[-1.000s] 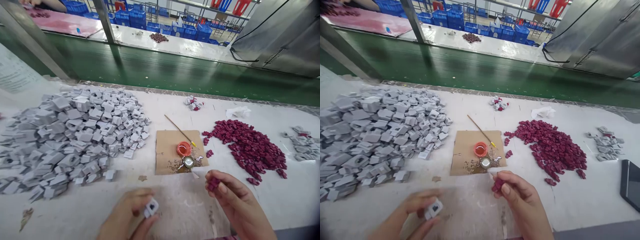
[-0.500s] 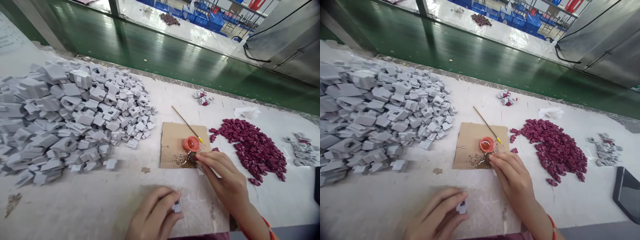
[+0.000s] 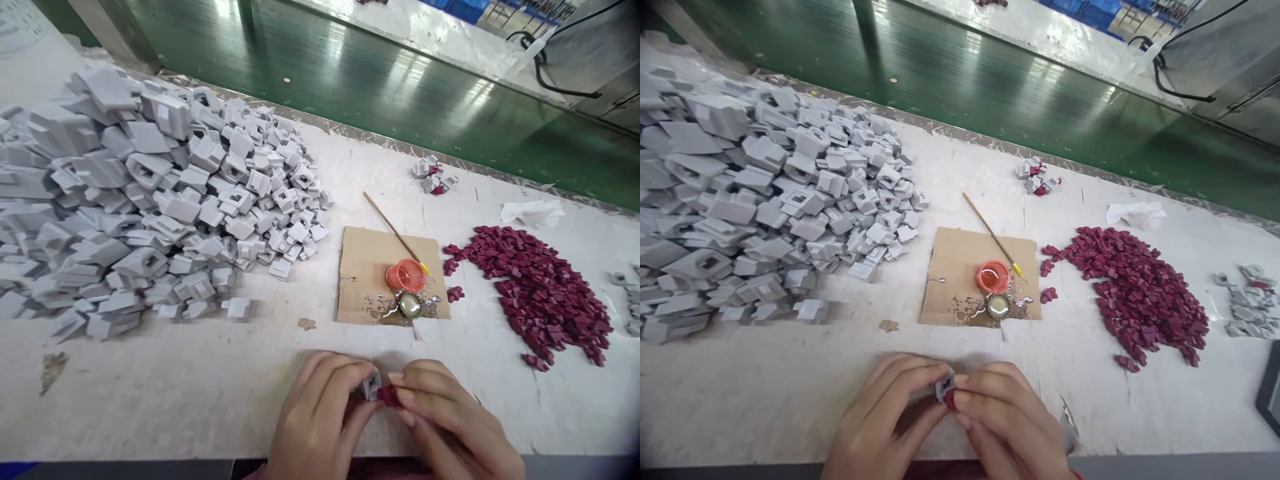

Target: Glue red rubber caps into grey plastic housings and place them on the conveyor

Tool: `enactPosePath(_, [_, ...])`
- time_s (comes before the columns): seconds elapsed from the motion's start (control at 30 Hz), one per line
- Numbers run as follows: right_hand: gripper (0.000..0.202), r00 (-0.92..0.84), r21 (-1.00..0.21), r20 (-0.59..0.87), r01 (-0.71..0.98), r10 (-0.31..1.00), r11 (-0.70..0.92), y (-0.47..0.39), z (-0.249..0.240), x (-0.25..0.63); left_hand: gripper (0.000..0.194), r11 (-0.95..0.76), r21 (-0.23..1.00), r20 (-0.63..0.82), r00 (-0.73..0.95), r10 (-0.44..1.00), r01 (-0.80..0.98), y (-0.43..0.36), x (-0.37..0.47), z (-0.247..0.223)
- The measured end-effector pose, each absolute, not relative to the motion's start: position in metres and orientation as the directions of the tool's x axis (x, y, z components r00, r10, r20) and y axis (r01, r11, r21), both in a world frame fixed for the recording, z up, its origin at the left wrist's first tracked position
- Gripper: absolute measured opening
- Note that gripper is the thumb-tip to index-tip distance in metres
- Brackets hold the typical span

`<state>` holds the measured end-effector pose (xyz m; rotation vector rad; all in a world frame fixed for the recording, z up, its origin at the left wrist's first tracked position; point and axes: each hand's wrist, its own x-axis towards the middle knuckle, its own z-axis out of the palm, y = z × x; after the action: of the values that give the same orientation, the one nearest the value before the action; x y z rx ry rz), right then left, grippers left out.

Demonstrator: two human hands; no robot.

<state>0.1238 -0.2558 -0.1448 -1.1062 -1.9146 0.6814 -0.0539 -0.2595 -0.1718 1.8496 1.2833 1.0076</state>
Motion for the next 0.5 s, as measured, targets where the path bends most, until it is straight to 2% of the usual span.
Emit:
enactPosePath(0.17, [0.041, -0.297, -0.746, 0.365, 0.474, 0.883, 0.468, -0.255, -0.1489, 0.1203, 0.026, -0.282, 0.866, 0.208, 0.214, 0.954, 0.414, -0.2602, -0.0543, -0.1705])
enactPosePath(0.3, [0.041, -0.395, -0.698, 0.331, 0.509, 0.857, 0.504, -0.2547, -0.1509, 0.1215, 0.025, -0.279, 0.871, 0.207, 0.215, 0.955, 0.405, -0.2585, -0.0542, -0.1687])
enactPosePath(0.5, [0.037, -0.445, -0.674, 0.31, 0.521, 0.84, 0.524, -0.2529, -0.1454, 0.1165, 0.029, -0.288, 0.847, 0.196, 0.241, 0.951, 0.446, -0.2575, -0.0549, -0.1746])
